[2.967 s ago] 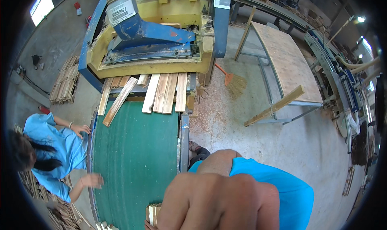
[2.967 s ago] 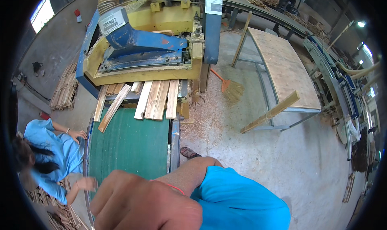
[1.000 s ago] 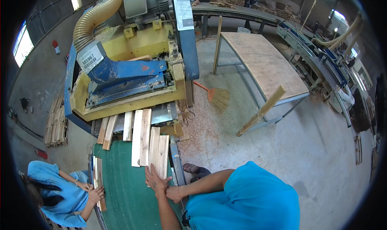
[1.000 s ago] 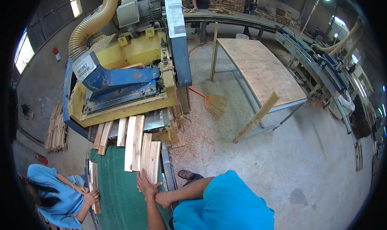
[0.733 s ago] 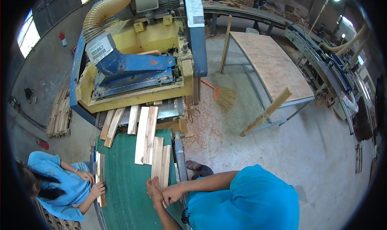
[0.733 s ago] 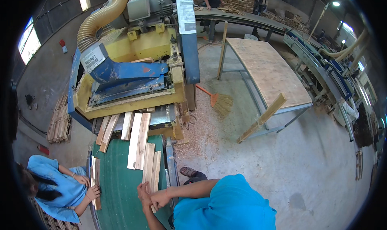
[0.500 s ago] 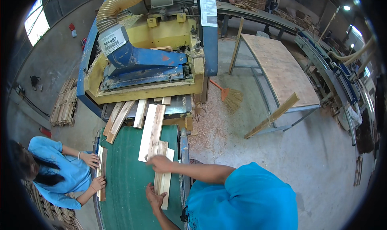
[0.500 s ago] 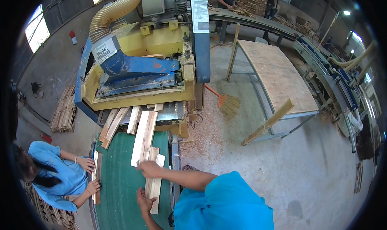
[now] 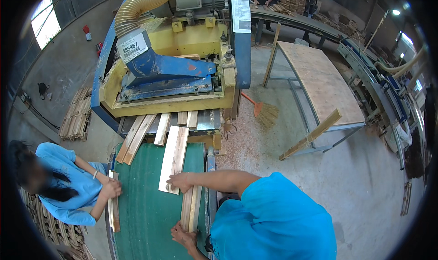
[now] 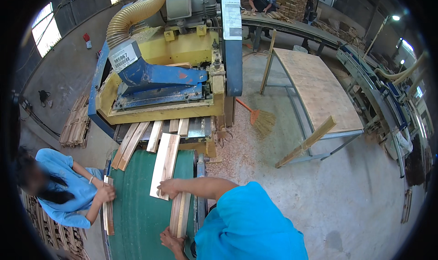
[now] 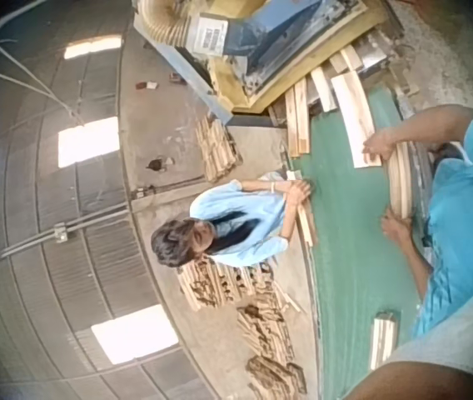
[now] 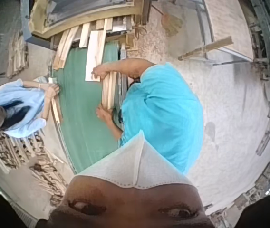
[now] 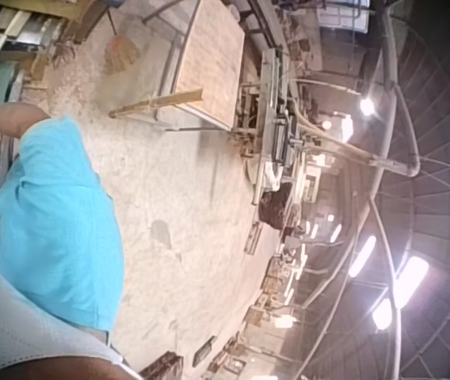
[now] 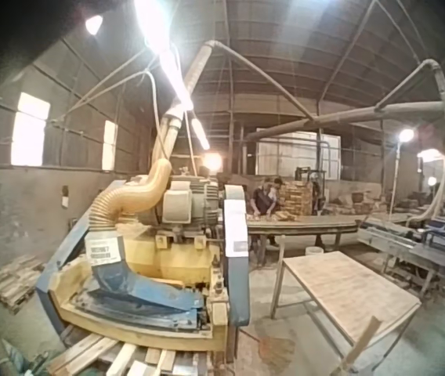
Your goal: Sorting and feeding wooden slats into a thickness planer machine in a wood shop.
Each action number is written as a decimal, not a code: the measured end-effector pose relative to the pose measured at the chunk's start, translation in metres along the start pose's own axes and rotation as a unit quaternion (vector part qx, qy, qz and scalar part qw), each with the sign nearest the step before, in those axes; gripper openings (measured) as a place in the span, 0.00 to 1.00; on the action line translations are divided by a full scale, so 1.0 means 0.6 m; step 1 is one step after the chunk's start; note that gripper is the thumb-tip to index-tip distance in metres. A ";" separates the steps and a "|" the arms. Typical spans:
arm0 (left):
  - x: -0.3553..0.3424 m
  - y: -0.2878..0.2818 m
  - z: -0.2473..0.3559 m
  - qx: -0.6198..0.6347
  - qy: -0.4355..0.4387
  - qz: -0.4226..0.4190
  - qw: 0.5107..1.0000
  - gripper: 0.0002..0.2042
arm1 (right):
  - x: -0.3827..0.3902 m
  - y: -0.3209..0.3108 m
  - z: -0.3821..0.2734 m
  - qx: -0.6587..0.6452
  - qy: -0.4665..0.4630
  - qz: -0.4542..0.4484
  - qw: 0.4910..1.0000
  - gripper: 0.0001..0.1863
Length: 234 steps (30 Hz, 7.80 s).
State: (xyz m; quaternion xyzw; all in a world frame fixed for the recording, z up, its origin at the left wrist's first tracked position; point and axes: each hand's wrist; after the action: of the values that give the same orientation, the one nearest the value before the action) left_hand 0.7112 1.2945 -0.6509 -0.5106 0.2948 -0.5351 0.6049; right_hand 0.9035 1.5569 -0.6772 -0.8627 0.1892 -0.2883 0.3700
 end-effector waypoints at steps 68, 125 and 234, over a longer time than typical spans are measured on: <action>0.045 -0.001 -0.137 -0.031 0.063 0.123 0.990 0.48 | -0.108 -0.067 0.082 0.184 -0.018 0.333 0.925 0.25; 0.001 0.009 -0.122 -0.006 0.038 0.027 0.999 0.41 | -0.006 0.044 0.007 -0.075 -0.004 0.011 0.997 0.25; 0.016 0.068 -0.120 -0.035 0.083 0.094 0.992 0.53 | 0.050 0.174 -0.005 0.005 0.011 0.070 0.997 0.18</action>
State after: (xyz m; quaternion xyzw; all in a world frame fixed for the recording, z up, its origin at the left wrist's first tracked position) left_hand 0.6626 1.2596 -0.7093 -0.4552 0.4091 -0.5061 0.6077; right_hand 0.9127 1.4707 -0.7425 -0.8422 0.2520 -0.2722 0.3914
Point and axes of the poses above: each hand's wrist, its own x-axis away from the middle knuckle, its own y-axis out of the palm, z = x × y, and after that the axes turned 5 degrees about -x, right-handed
